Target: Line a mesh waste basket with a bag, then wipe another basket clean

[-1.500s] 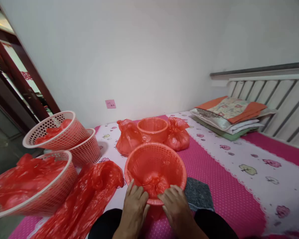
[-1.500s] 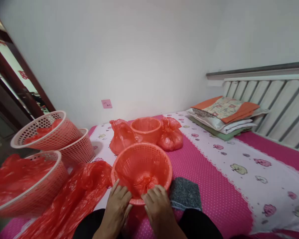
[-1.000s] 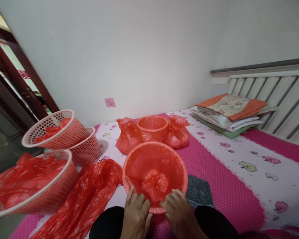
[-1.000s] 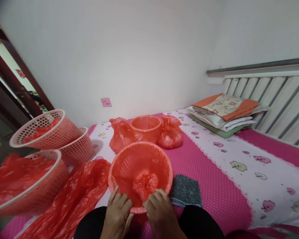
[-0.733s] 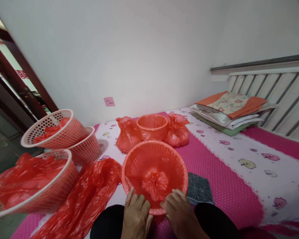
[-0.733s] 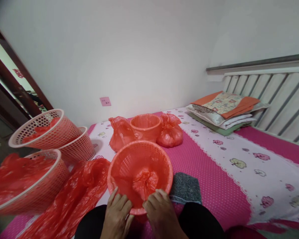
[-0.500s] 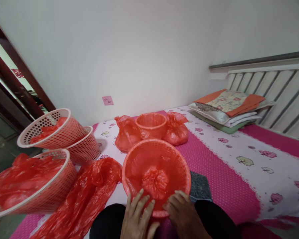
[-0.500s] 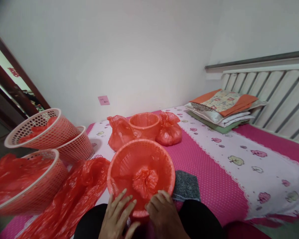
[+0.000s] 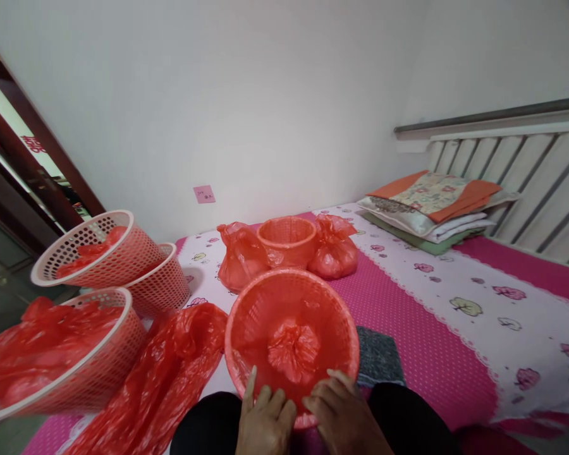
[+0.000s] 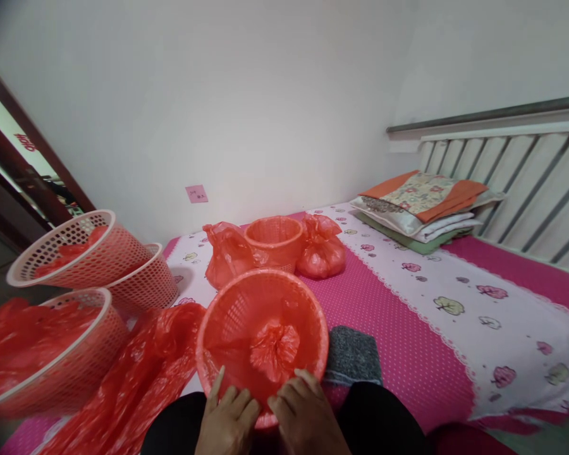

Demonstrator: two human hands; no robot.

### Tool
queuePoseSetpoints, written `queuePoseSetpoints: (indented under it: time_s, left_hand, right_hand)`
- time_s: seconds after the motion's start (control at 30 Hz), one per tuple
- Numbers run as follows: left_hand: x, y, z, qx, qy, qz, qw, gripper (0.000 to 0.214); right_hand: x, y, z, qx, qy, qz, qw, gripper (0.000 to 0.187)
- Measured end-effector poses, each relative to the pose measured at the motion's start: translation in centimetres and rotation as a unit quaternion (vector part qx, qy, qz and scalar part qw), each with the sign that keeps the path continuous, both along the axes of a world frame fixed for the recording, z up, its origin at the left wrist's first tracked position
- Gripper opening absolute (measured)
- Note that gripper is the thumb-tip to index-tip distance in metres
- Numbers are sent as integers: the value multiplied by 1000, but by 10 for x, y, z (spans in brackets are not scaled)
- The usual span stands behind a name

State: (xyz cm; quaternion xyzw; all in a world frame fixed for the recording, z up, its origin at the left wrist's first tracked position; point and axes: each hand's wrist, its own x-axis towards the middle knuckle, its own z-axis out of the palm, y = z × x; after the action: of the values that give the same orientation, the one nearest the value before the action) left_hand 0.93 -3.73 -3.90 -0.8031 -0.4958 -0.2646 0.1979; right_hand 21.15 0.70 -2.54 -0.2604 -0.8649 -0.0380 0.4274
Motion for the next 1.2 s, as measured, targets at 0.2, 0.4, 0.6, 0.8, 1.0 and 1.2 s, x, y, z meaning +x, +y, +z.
queuePoseSetpoints:
  time_s: [0.2, 0.4, 0.6, 0.8, 1.0, 1.2]
  left_hand:
    - [-8, 0, 14, -20, 1, 1, 1000, 14]
    - [-26, 14, 34, 0, -48, 0, 999, 20]
    - [-65, 37, 61, -61, -131, 14, 989, 20]
    - [-84, 56, 89, -155, -232, 25, 960, 33]
    - [-88, 78, 102, -225, -305, 55, 924, 37]
    - [-88, 96, 102, -212, -323, 97, 917, 39]
  right_hand:
    - [17, -3, 25, 17, -4, 3, 1000, 49]
    - [37, 4, 20, -113, 154, -112, 975, 39]
    - [41, 8, 1, -133, 159, -107, 972, 29]
    - [39, 3, 0, -118, 142, -97, 978, 26]
    - [32, 4, 7, -120, 140, -79, 980, 26]
    - [16, 9, 16, -134, 144, -43, 980, 32]
